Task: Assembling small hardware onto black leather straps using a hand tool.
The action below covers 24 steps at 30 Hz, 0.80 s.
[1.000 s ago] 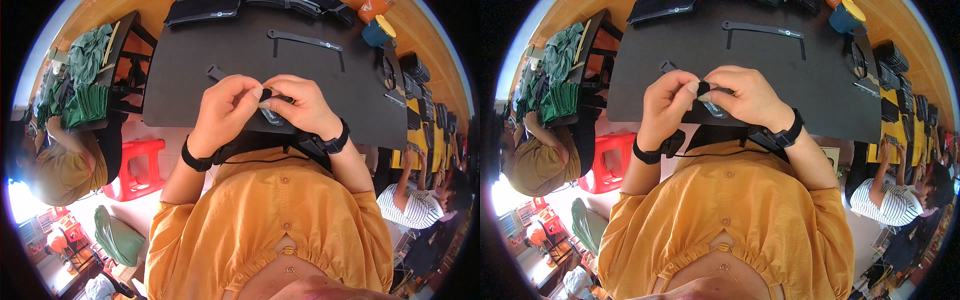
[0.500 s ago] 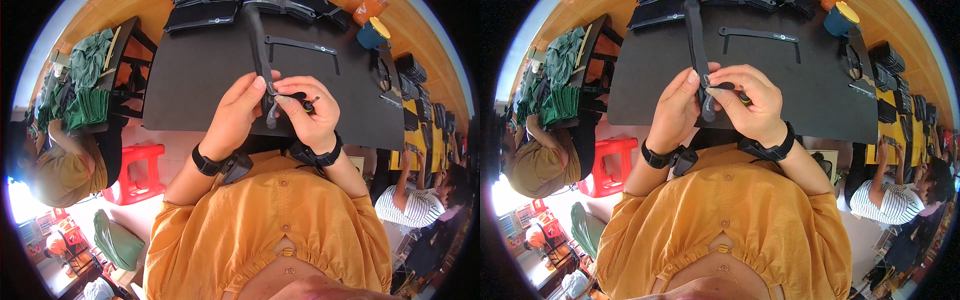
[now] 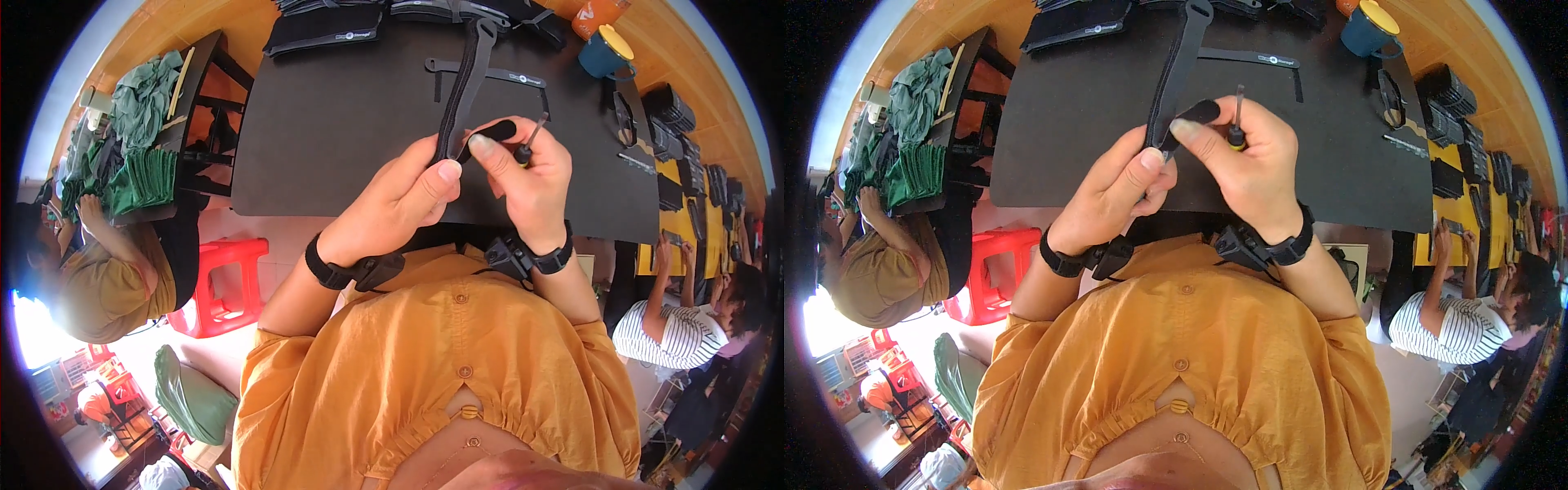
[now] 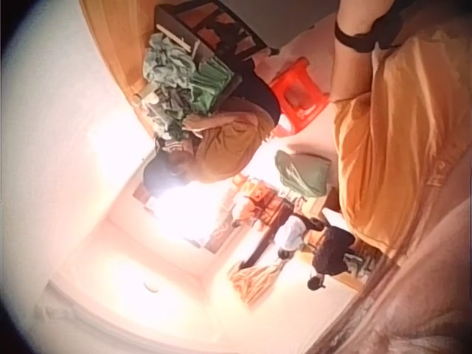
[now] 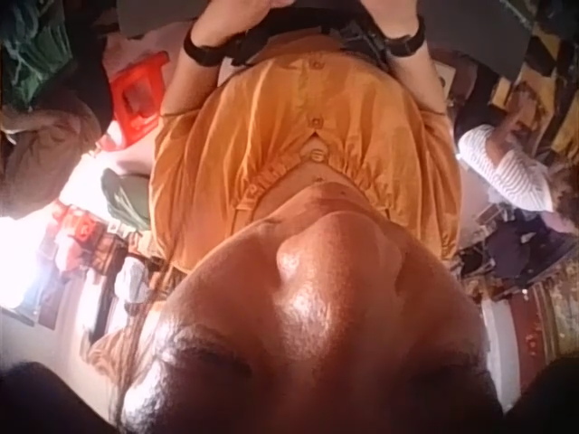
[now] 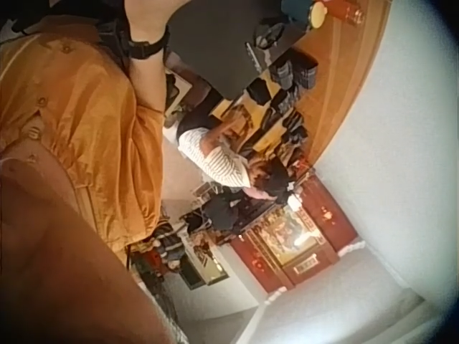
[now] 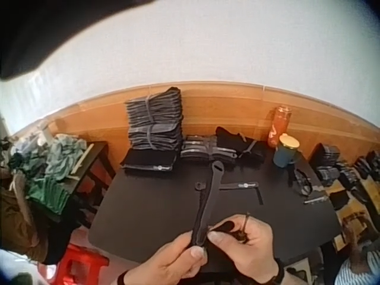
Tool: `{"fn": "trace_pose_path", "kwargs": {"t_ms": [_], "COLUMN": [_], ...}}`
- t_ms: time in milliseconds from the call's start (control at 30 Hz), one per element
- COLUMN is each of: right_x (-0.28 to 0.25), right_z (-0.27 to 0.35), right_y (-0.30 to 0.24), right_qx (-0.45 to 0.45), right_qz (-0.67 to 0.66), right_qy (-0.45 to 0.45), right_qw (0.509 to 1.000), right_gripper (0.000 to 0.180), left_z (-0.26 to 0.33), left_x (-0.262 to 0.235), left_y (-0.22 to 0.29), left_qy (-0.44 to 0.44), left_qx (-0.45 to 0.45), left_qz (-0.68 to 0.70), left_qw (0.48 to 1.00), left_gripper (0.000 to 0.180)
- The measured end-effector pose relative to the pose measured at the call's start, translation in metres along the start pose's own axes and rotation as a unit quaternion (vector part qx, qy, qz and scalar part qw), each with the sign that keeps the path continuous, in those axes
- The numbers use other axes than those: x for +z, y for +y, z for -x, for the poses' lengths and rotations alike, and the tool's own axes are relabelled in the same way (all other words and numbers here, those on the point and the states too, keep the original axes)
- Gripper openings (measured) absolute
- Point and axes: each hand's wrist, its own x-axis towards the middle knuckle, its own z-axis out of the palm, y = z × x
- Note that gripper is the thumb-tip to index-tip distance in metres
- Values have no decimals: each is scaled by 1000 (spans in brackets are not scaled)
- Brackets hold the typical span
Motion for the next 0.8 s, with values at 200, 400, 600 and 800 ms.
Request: {"fn": "trace_pose_path", "kwargs": {"t_ms": [200,400,600,800], "right_x": [-4,-25,-47,-17], "right_z": [-8,-28,-41,-18], "right_y": [0,-3,-19,-15], "right_qx": [-16,-35,-69,-47], "right_qz": [-16,-60,-91,-40], "right_qy": [43,160,106,54], "right_qw": [999,985,988,997], "right_gripper": [14,15,17,15], "left_z": [-3,6,10,-21], "left_x": [3,2,-21,-11], "left_y": [8,9,-7,-28], "left_qy": [-6,-32,-135,-10], "left_qx": [9,-25,-124,-90], "left_qz": [-47,-59,1,49], "left_qw": [999,997,983,995], "left_gripper": [37,42,45,46]}}
